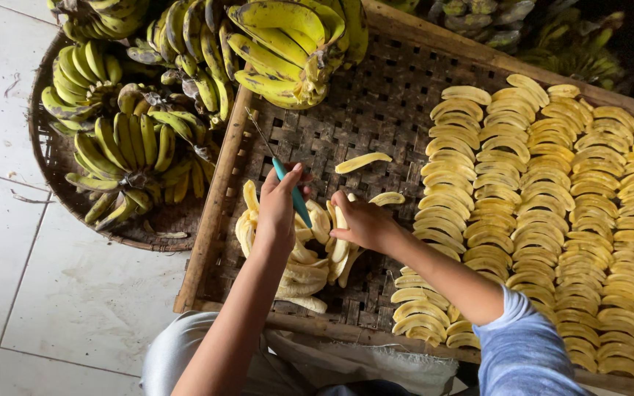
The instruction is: The person sits on the floor with a bamboo tray across their lap, holding a small knife with a teal handle in one hand and a peeled banana in the other. They slice the banana into thin rounds, letting each slice fall onto the tray where rows of previously cut banana slices are laid out, and reach for another banana to continue slicing.
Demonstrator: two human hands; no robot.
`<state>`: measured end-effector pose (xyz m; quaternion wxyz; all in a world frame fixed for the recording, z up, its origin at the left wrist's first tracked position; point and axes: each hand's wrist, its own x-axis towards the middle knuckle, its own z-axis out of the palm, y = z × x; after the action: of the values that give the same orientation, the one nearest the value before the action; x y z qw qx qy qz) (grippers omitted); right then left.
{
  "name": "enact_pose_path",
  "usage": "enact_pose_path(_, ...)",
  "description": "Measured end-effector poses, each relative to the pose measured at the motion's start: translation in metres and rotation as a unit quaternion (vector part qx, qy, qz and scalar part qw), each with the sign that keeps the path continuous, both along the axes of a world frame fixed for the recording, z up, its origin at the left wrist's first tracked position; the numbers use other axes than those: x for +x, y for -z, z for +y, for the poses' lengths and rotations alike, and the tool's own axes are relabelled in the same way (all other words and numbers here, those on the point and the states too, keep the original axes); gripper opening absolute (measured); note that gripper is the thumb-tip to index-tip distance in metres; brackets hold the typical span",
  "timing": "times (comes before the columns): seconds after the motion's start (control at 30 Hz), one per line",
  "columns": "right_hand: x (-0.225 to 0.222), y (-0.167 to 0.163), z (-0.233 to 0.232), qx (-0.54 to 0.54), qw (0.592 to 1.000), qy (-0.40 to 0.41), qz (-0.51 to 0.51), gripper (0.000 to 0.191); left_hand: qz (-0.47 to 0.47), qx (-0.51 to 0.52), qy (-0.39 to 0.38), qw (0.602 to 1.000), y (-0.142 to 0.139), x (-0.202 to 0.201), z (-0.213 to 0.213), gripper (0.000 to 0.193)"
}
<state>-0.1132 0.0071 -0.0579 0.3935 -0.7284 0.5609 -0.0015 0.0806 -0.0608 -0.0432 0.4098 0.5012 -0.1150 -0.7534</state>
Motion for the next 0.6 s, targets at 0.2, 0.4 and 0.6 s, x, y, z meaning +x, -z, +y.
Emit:
enact_pose_path(0.2, -0.023, -0.008, -0.019, 0.042, 0.987, 0.147, -0.049, 0.043, -0.014, 0.002, 0.013, 1.0, -0.006, 0.002, -0.001, 0.017)
enact_pose_path(0.4, -0.121, -0.042, -0.088, -0.019, 0.95, 0.31, -0.04, 0.015, -0.011, 0.003, 0.019, 1.0, -0.006, 0.001, -0.003, 0.018)
enact_pose_path(0.6, -0.219, -0.035, -0.141, -0.221, 0.904, 0.354, -0.093, 0.013, -0.025, 0.003, 0.024, 0.999, -0.004, -0.002, -0.004, 0.017)
